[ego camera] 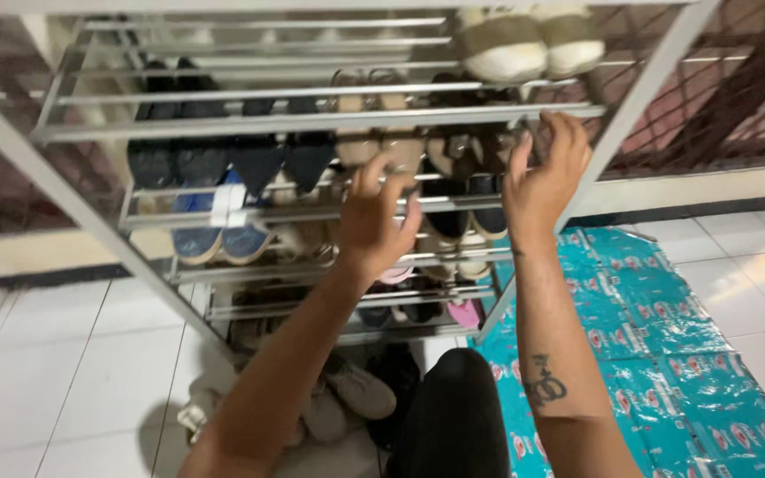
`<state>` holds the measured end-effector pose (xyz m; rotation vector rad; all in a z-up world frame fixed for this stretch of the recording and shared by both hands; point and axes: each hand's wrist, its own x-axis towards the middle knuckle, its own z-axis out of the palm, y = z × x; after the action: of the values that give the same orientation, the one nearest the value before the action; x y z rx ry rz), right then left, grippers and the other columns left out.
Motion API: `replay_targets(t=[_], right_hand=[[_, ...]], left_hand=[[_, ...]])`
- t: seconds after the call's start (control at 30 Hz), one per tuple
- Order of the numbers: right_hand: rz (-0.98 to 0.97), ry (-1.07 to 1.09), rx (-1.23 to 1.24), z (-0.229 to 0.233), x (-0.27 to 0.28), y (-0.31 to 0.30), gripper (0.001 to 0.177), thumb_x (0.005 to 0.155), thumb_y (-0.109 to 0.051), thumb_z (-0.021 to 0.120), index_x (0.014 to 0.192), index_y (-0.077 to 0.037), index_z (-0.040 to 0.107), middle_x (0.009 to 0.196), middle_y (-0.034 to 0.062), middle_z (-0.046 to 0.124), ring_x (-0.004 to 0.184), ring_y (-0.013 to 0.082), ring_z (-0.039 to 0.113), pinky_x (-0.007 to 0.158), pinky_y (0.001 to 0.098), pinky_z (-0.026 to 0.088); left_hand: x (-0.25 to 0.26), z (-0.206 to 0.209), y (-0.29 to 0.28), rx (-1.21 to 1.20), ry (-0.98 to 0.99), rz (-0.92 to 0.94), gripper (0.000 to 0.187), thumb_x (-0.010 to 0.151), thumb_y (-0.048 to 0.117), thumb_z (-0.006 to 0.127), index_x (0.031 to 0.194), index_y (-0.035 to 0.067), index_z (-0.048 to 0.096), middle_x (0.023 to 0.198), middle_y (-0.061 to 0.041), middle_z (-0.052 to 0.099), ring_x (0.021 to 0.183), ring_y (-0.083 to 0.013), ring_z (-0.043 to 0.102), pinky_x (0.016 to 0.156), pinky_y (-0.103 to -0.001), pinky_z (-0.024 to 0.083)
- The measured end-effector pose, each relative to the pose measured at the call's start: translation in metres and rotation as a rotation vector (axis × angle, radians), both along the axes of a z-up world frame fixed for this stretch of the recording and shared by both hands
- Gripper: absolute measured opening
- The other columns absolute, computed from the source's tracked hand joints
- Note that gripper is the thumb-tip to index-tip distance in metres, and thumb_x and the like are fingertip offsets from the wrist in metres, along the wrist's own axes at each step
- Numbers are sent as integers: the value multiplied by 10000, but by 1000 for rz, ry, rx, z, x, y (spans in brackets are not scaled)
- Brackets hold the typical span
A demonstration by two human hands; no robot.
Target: The person sits on the floor and organizes a shoe rack. They pick up various pairs of shoes, including sneakers, sandals, and flats, from the floor and the shelves, inspect them, and place them back onto the rack in an orderly fashion.
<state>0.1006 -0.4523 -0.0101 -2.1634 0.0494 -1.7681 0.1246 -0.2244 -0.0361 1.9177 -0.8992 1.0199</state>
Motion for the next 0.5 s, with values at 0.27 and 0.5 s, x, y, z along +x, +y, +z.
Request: replay_targets(t=[0.27, 0.5], right_hand=[[-86, 234, -44, 56, 69, -85, 672, 777, 7, 715, 1430, -41, 565, 1445, 371, 440, 1248, 544, 487, 1037, 534, 441], [-91, 618, 76, 62, 112, -118, 521, 860, -16, 674, 1373, -84, 612, 1405, 297, 553, 1237, 464, 590, 1048, 505, 494]], left_hand=[[61, 109, -129, 249, 18, -41, 594, 790, 128, 774, 1341, 137, 551, 1455, -226, 399, 1322, -461, 452, 986, -541, 499], [115, 120, -176, 411, 387, 103, 556, 797, 156, 787, 1321, 179, 600, 1250, -177, 655, 1209, -419, 615, 981, -529, 537]])
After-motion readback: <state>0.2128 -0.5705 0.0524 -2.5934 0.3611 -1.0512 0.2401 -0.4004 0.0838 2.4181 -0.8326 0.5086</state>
